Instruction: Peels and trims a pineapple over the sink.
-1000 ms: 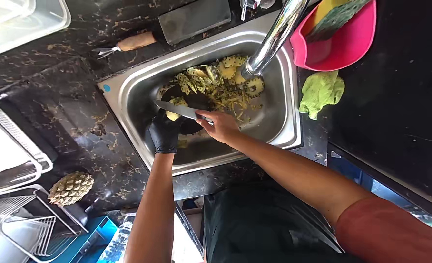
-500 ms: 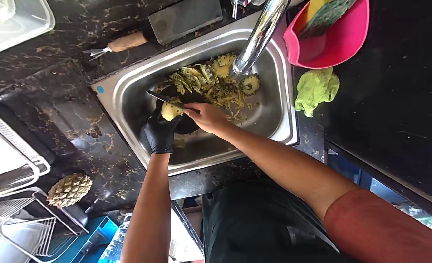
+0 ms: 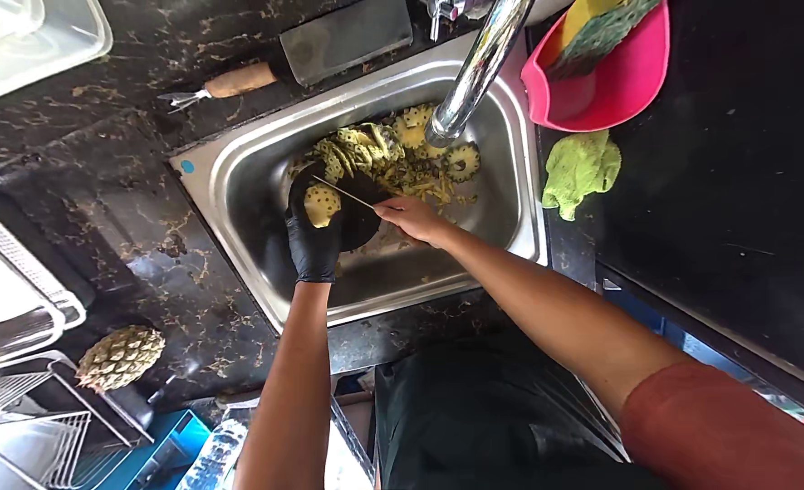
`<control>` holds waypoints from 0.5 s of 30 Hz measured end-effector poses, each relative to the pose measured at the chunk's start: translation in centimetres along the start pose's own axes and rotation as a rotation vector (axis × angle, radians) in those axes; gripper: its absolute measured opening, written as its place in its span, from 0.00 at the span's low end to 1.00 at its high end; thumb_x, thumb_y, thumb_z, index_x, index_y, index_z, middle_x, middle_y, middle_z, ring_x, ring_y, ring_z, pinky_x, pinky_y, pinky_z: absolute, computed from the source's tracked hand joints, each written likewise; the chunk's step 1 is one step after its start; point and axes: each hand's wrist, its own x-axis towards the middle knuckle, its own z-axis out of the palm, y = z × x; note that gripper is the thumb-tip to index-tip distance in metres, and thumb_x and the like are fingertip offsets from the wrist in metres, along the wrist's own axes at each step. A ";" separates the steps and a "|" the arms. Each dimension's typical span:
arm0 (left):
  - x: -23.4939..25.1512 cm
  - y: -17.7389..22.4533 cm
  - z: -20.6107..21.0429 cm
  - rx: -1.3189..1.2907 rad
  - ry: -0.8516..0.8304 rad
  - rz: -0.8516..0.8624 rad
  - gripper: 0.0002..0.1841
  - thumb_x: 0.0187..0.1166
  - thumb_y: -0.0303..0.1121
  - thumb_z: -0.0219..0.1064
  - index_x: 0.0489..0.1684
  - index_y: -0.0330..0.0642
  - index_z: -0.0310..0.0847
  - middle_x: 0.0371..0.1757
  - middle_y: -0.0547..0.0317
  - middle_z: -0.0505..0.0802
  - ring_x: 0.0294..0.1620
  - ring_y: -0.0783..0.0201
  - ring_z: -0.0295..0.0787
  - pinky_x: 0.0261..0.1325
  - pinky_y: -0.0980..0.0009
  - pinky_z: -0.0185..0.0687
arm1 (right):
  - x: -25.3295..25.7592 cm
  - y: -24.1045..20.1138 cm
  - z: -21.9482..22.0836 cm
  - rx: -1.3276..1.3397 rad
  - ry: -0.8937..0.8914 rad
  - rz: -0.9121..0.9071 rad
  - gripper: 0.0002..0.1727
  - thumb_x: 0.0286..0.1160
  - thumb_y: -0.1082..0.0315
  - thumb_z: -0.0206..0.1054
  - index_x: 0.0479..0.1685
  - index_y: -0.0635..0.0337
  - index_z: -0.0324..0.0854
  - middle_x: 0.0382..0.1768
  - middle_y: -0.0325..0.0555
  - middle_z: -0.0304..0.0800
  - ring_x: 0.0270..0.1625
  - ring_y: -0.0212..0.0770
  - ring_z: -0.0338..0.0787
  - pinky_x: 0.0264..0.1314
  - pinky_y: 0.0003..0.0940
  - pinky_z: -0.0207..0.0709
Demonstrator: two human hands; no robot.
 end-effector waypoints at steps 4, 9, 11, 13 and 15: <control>0.8 -0.9 -0.1 0.006 -0.077 0.073 0.45 0.62 0.36 0.84 0.85 0.52 0.66 0.81 0.46 0.76 0.82 0.52 0.72 0.85 0.51 0.68 | -2.0 0.3 -1.9 0.096 0.000 0.084 0.24 0.89 0.44 0.58 0.74 0.42 0.83 0.23 0.44 0.80 0.14 0.35 0.73 0.15 0.29 0.70; 1.7 -0.8 -2.1 0.053 -0.243 0.155 0.49 0.56 0.31 0.86 0.86 0.57 0.65 0.87 0.50 0.71 0.86 0.51 0.67 0.85 0.48 0.68 | -2.8 -0.8 0.9 -0.134 0.163 -0.128 0.24 0.88 0.43 0.58 0.74 0.40 0.84 0.59 0.44 0.93 0.52 0.44 0.93 0.58 0.54 0.85; 1.1 -0.8 -2.1 0.054 -0.189 0.102 0.58 0.51 0.42 0.90 0.91 0.58 0.56 0.87 0.48 0.69 0.86 0.52 0.68 0.84 0.49 0.70 | -3.7 -2.0 2.1 -0.299 0.181 -0.170 0.25 0.88 0.40 0.55 0.77 0.32 0.82 0.65 0.38 0.92 0.64 0.44 0.91 0.67 0.61 0.82; 0.5 -0.4 -2.2 0.076 -0.120 0.025 0.61 0.49 0.53 0.90 0.90 0.51 0.56 0.82 0.47 0.75 0.82 0.54 0.73 0.83 0.50 0.71 | -4.1 -3.1 2.9 -0.492 0.169 -0.213 0.24 0.88 0.39 0.53 0.79 0.24 0.79 0.62 0.36 0.94 0.61 0.45 0.93 0.61 0.64 0.83; -0.1 0.4 -2.3 0.143 -0.072 -0.052 0.49 0.56 0.54 0.87 0.81 0.45 0.70 0.71 0.48 0.86 0.74 0.55 0.82 0.78 0.48 0.75 | -4.0 -3.6 3.4 -0.603 0.153 -0.228 0.24 0.88 0.39 0.53 0.80 0.22 0.77 0.58 0.35 0.95 0.58 0.46 0.94 0.56 0.63 0.84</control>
